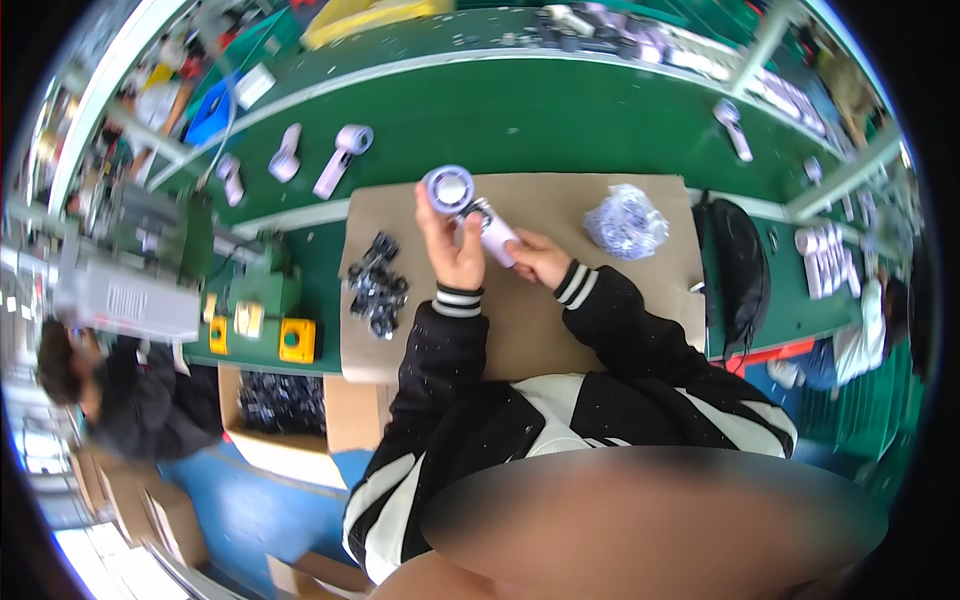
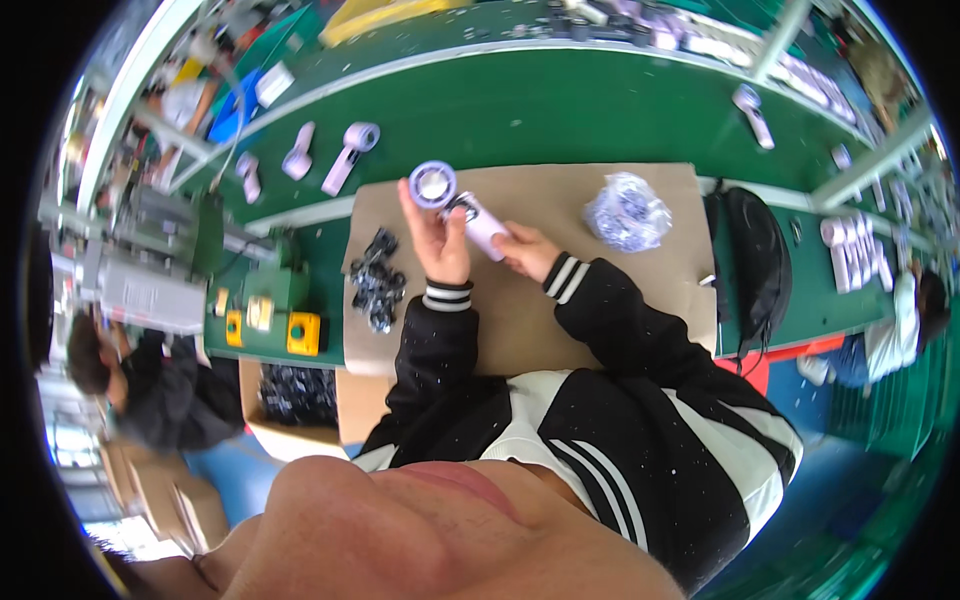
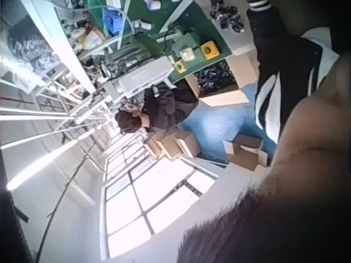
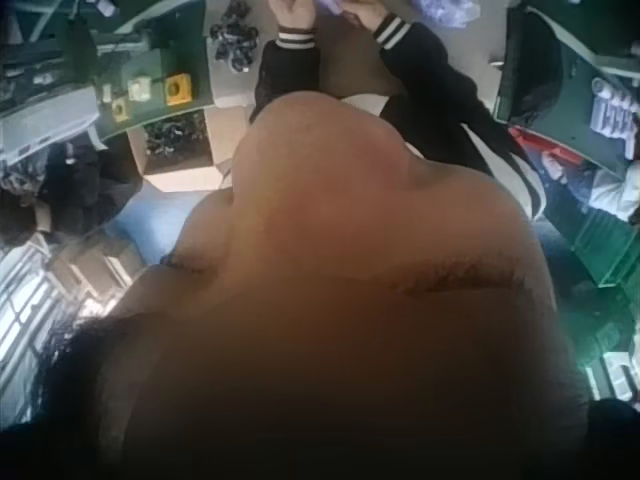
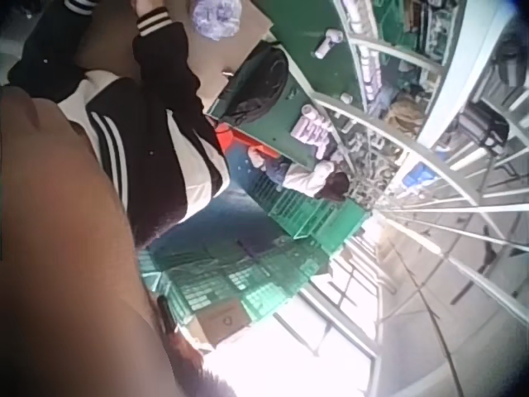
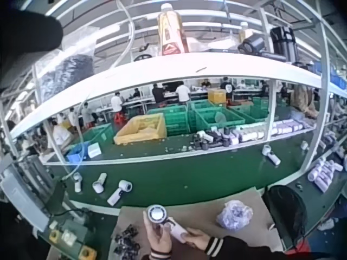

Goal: Assembling and inspecting handheld infrared thermometers by applying components and labels at a factory workstation.

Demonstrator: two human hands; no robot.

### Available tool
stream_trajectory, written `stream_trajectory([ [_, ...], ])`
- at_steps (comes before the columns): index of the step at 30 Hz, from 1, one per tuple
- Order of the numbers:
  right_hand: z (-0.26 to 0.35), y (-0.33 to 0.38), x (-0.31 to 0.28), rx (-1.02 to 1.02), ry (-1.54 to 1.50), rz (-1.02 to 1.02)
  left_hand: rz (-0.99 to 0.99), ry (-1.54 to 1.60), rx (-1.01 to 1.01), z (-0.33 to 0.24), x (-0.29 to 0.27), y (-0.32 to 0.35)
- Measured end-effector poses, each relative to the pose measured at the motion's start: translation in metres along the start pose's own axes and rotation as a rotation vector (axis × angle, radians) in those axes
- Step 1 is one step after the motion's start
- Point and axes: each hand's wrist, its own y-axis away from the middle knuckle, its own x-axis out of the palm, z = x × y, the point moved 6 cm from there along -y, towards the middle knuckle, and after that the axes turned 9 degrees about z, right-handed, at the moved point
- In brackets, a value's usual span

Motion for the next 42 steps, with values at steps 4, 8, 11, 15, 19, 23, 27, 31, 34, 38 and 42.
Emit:
stream_trajectory([
  [4, 0.0, -0.015, -0.005, 0.048, -0.133, -0.002, -0.049, -0.062, -0.118, -0.008, -0.004, 0.001],
  [8, 0.003, -0.052, -0.021, 0.169, -0.227, -0.159, 0.074, -0.189, -0.144, 0.011, 0.003, 0.01],
  [11, 0.021, -0.083, -0.056, 0.102, -0.226, -0.27, 0.185, -0.188, -0.269, 0.021, 0.012, 0.016],
  [15, 0.039, -0.106, -0.115, -0.002, -0.262, -0.452, 0.215, -0.206, -0.313, 0.028, 0.023, 0.022],
  [19, 0.051, -0.089, -0.09, -0.051, -0.165, -0.392, 0.283, -0.242, -0.385, 0.029, 0.021, 0.03],
  [23, 0.133, -0.003, -0.003, -0.181, 0.199, 0.171, 0.499, -0.31, -0.488, 0.043, 0.026, 0.036],
  [27, 0.187, 0.084, -0.029, -0.397, 0.568, 0.106, 0.643, -0.395, -0.407, 0.034, 0.036, 0.048],
  [31, 0.185, 0.12, -0.173, -0.203, 0.66, -0.454, 0.699, -0.392, -0.302, 0.032, 0.044, 0.048],
  [34, 0.163, 0.11, -0.172, 0.047, 0.749, -0.345, 0.702, -0.381, -0.316, 0.034, 0.044, 0.046],
  [38, 0.131, 0.112, -0.169, 0.573, 0.808, -0.469, 0.701, -0.376, -0.328, 0.036, 0.042, 0.047],
  [42, 0.129, 0.099, -0.164, 0.623, 1.133, -0.404, 0.699, -0.378, -0.314, 0.038, 0.044, 0.048],
])
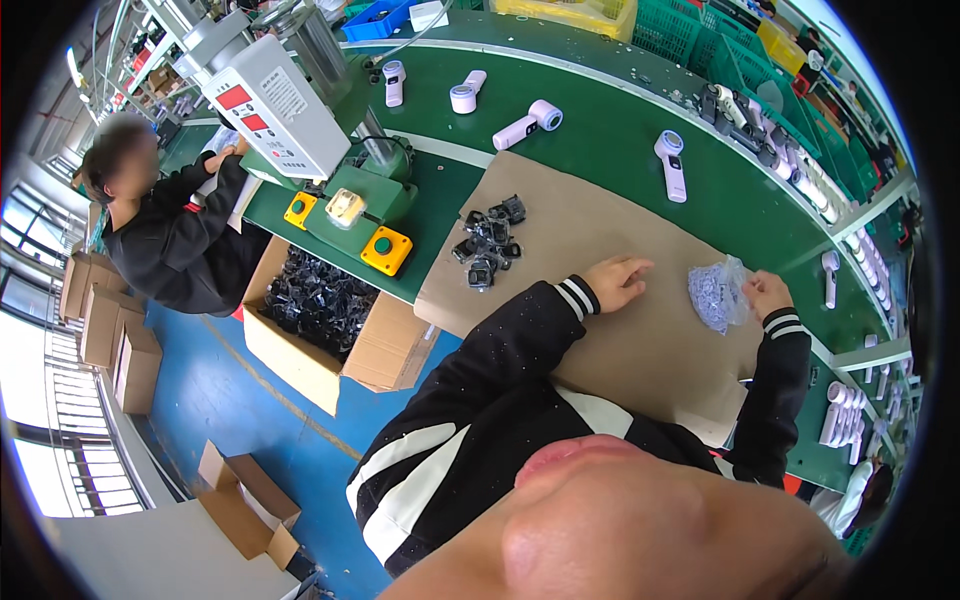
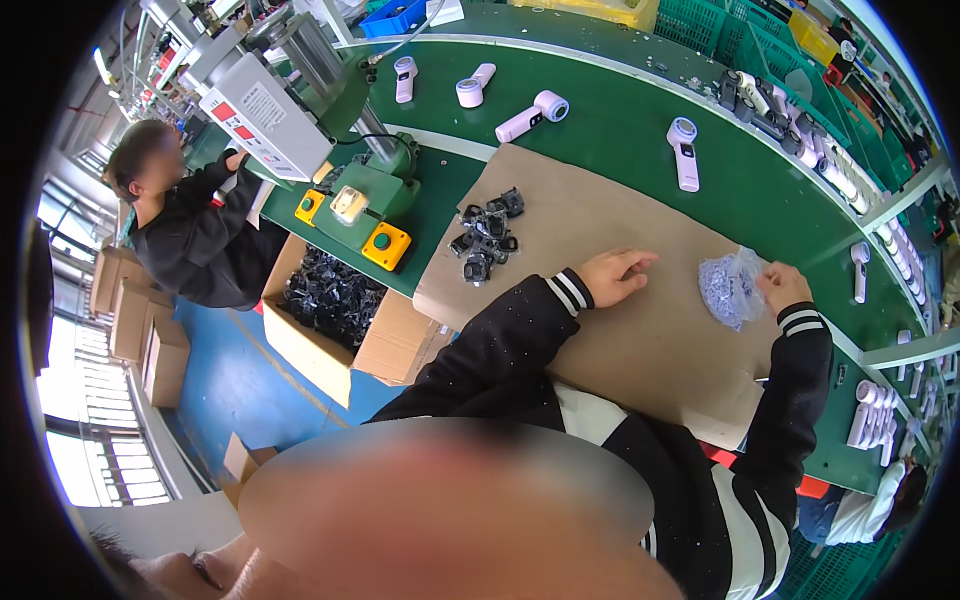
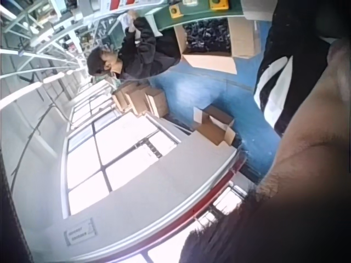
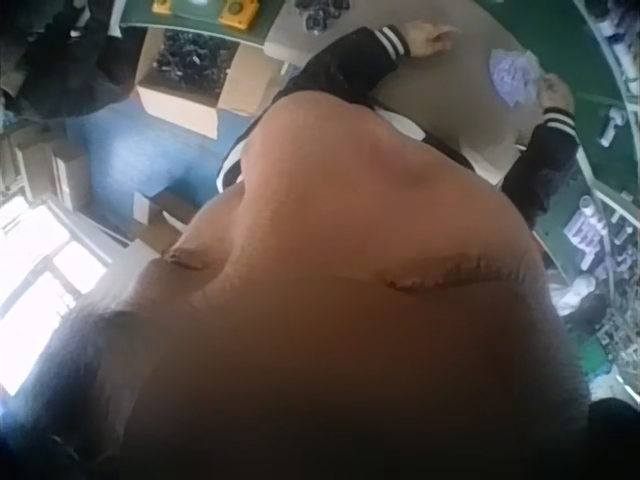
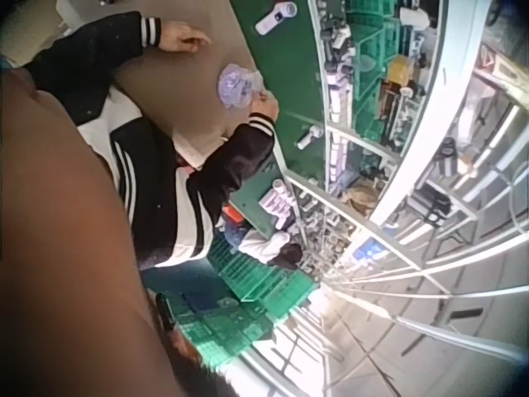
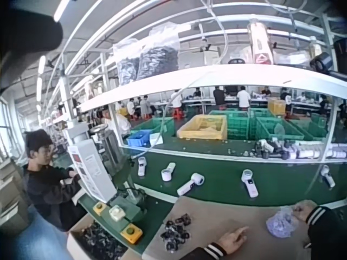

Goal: Assembling and inspecting handheld infrared thermometers by applying components and labels at a factory workstation.

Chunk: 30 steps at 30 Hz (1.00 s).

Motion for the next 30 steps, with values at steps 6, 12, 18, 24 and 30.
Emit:
stream_trajectory([
  [6, 0.02, -0.002, 0.011, -0.543, -0.034, -0.154, 0.008, -0.025, 0.035, -0.001, 0.004, 0.001],
  [12, 0.04, 0.002, 0.024, -0.447, 0.084, -0.056, 0.008, -0.075, 0.046, -0.007, 0.001, 0.002],
  [18, 0.044, -0.004, 0.029, -0.6, 0.225, -0.097, 0.013, -0.087, 0.053, -0.007, 0.001, 0.004],
  [24, 0.009, -0.028, 0.034, -0.571, 0.22, -0.187, -0.002, -0.118, 0.076, -0.012, 0.001, 0.006],
  [30, 0.014, -0.033, 0.038, -0.621, 0.204, -0.094, -0.041, -0.16, 0.109, -0.001, 0.007, 0.003],
])
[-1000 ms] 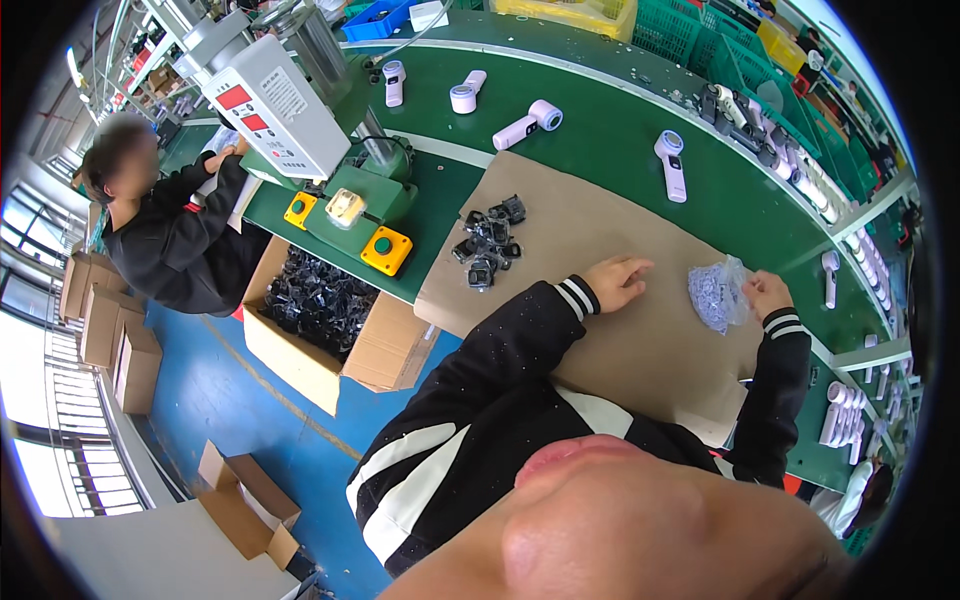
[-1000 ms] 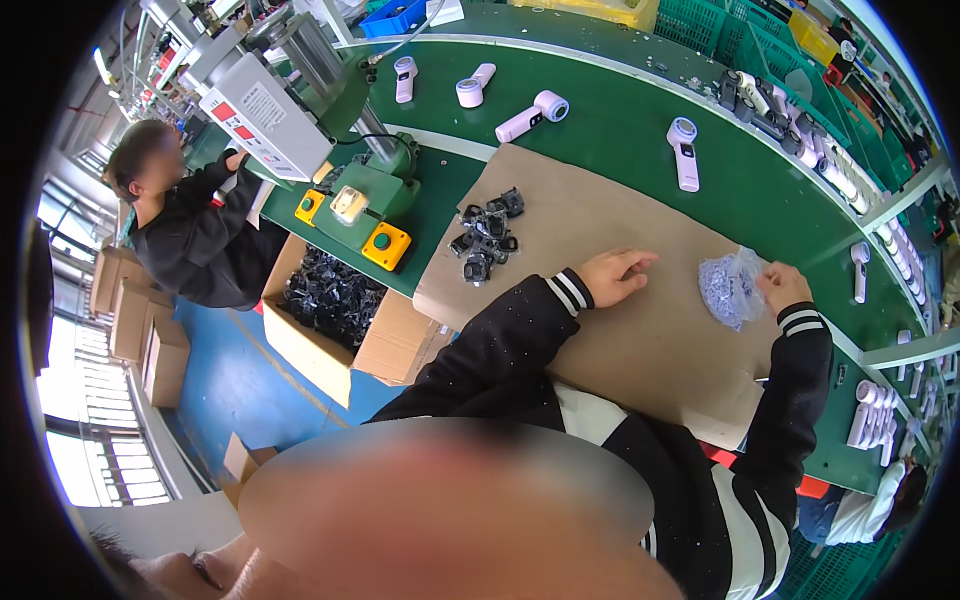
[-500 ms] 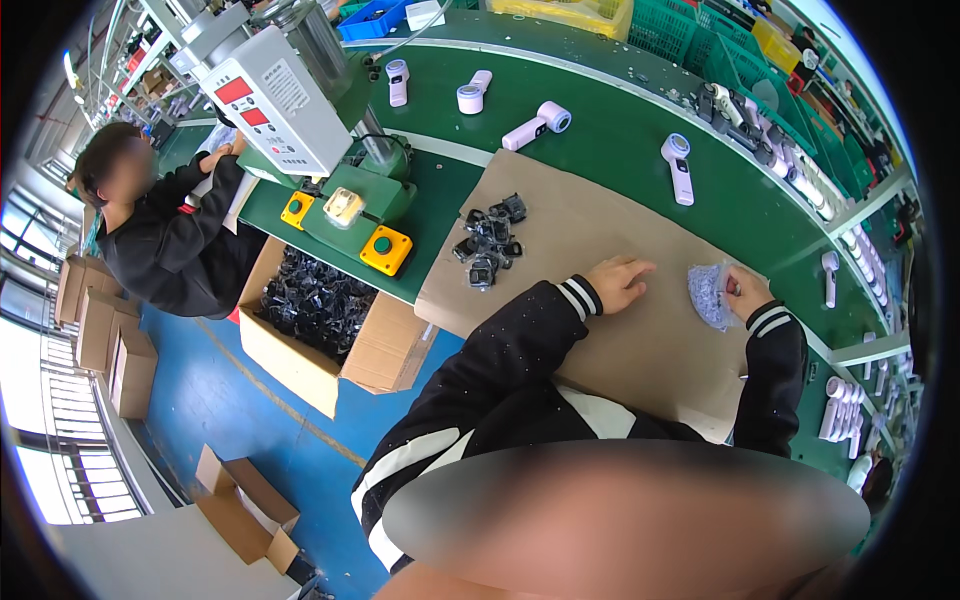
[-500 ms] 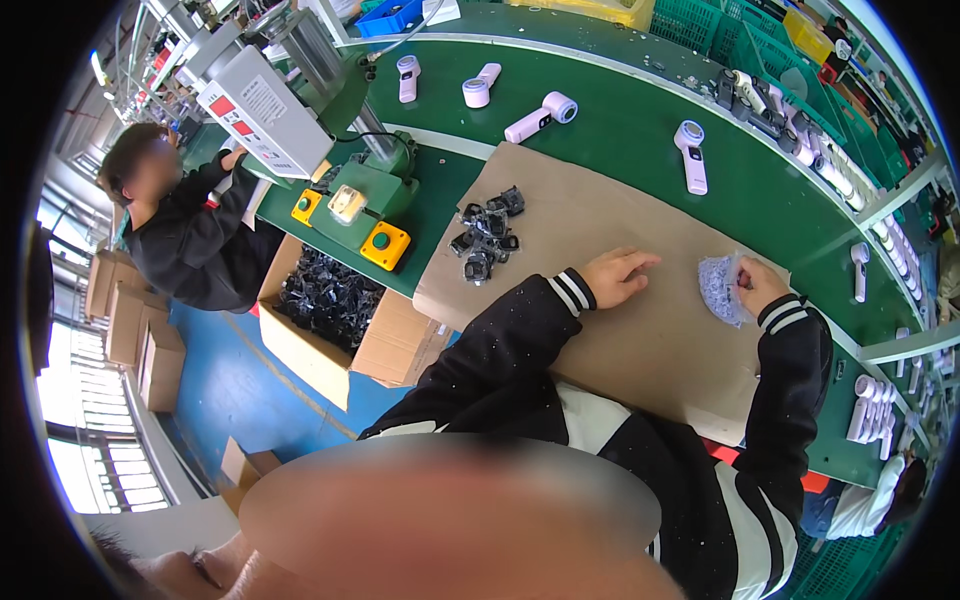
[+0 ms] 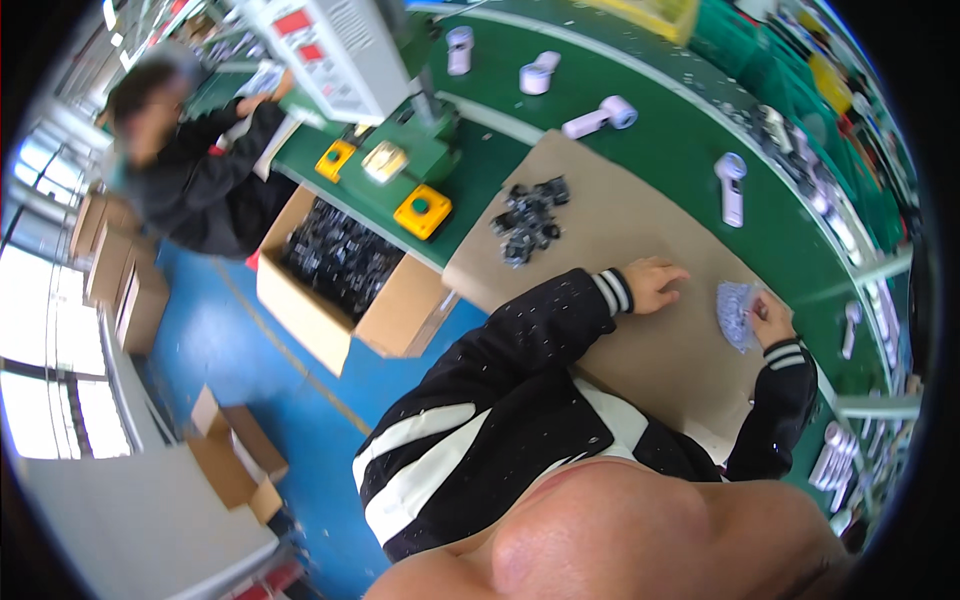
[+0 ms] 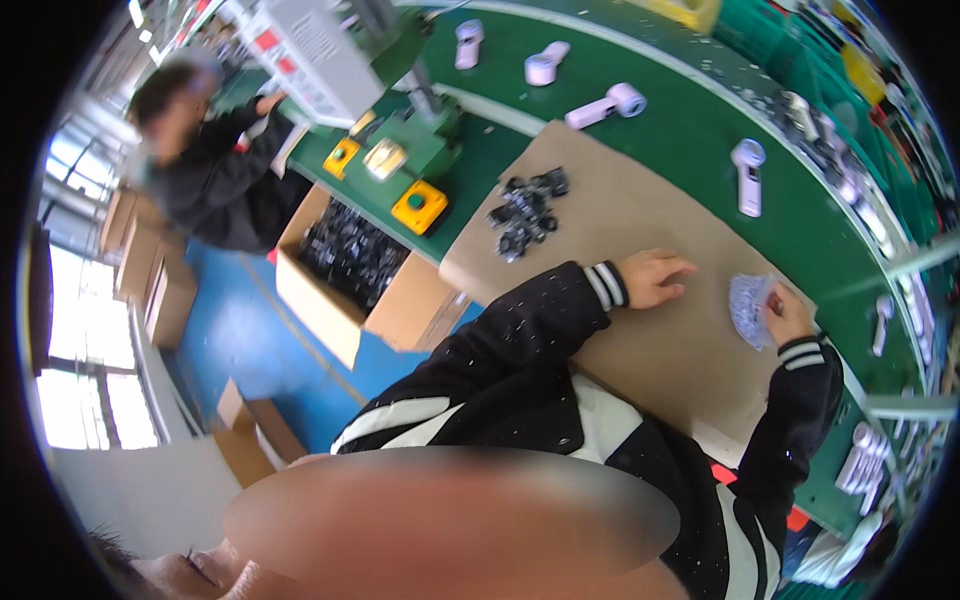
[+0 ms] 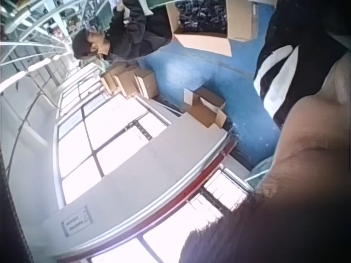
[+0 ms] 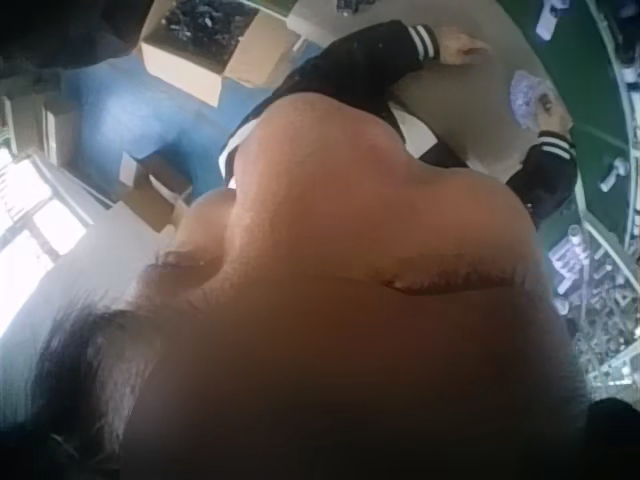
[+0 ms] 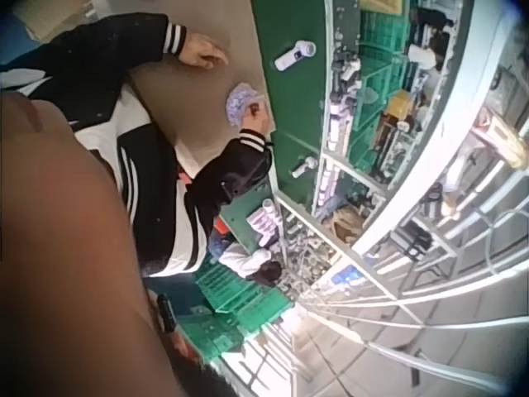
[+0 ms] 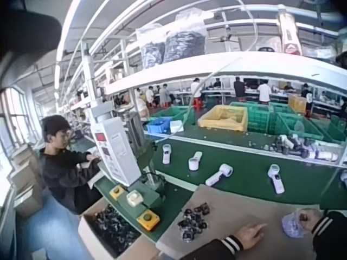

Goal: Assembling and inspecting handheld infrared thermometers by applying components and labels at a factory workstation.

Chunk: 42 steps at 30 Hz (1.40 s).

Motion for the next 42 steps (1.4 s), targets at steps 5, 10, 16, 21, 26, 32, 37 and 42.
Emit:
stream_trajectory([
  [5, 0.005, 0.005, 0.002, 0.067, 0.031, 0.014, -0.026, -0.025, 0.023, -0.002, -0.004, -0.002],
  [10, -0.015, 0.008, 0.008, 0.048, -0.046, -0.104, 0.043, -0.015, -0.013, -0.004, -0.002, -0.003],
  [16, -0.014, 0.014, 0.001, 0.003, -0.258, -0.204, 0.042, -0.05, -0.002, -0.005, 0.001, -0.002],
  [21, -0.016, 0.031, -0.017, -0.14, -0.372, -0.368, 0.063, -0.048, -0.039, -0.007, -0.002, 0.0],
  [26, 0.027, 0.045, -0.029, -0.097, -0.984, -0.251, 0.041, -0.01, -0.052, -0.006, -0.004, -0.001],
  [32, 0.145, 0.012, 0.005, -0.298, -0.945, -0.321, 0.0, 0.014, -0.033, 0.003, -0.004, -0.004],
  [37, 0.186, -0.032, 0.06, -0.311, -1.398, -0.139, 0.061, 0.022, -0.023, 0.006, 0.006, -0.003],
  [42, 0.158, -0.045, 0.104, -0.317, -1.624, -0.039, 0.054, 0.026, 0.017, 0.012, 0.002, -0.01],
])
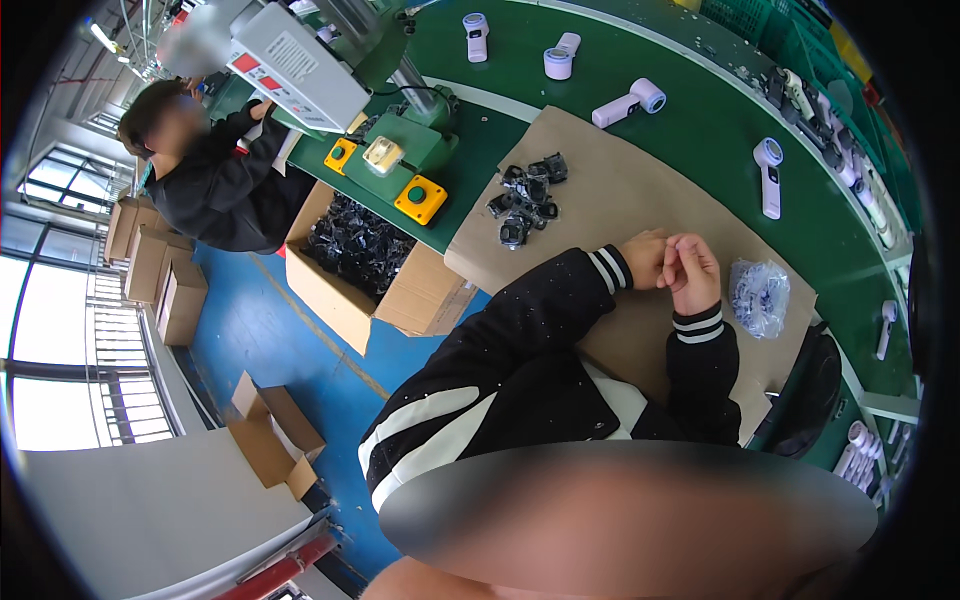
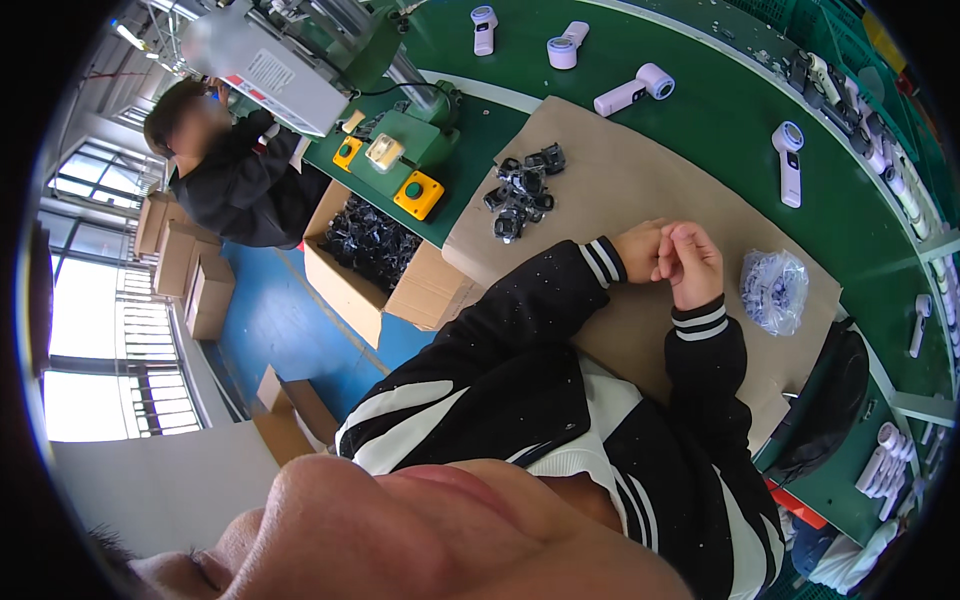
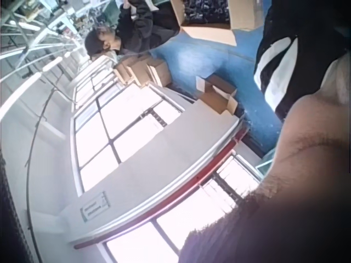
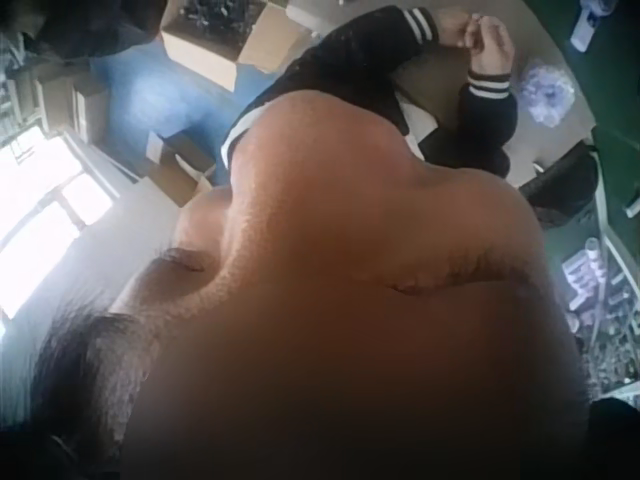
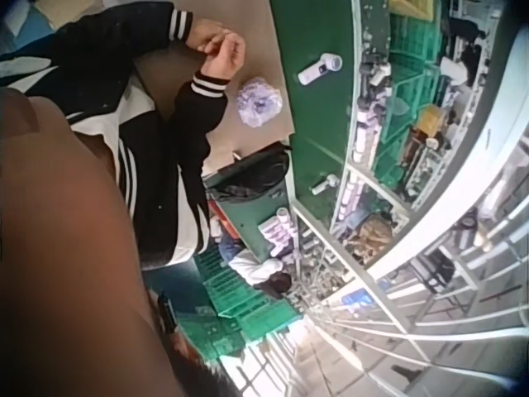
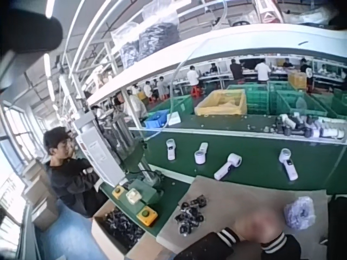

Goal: Assembling and inspecting handheld infrared thermometers by applying components and labels at a factory workstation.

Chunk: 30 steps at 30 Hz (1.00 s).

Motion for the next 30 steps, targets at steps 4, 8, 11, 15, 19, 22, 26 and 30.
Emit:
stream_trajectory([
  [4, -0.012, 0.004, -0.019, 0.01, -0.063, -0.062, -0.004, 0.385, -0.084, -0.012, -0.016, 0.001],
  [8, 0.0, 0.017, -0.012, 0.042, -0.062, -0.186, 0.126, 0.171, -0.131, -0.019, -0.05, 0.0],
  [11, -0.005, 0.023, -0.026, 0.076, -0.127, -0.283, 0.157, -0.047, -0.198, -0.003, -0.106, -0.016],
  [15, -0.005, 0.022, -0.03, 0.169, -0.214, -0.288, -0.368, -0.236, -0.301, 0.035, -0.206, -0.053],
  [19, -0.003, 0.02, -0.031, 0.237, -0.275, -0.234, -0.681, -0.679, -0.617, 0.131, -0.283, -0.062],
  [22, -0.007, 0.023, -0.029, 0.249, -0.307, -0.143, -0.467, -0.927, -1.09, 0.193, -0.281, -0.065],
  [26, -0.006, 0.025, -0.041, 0.229, -0.288, -0.267, -0.408, -0.812, -1.102, 0.209, -0.263, -0.073],
  [30, -0.013, 0.013, -0.037, 0.243, -0.246, -0.29, -0.337, -0.66, -1.039, 0.234, -0.283, -0.054],
])
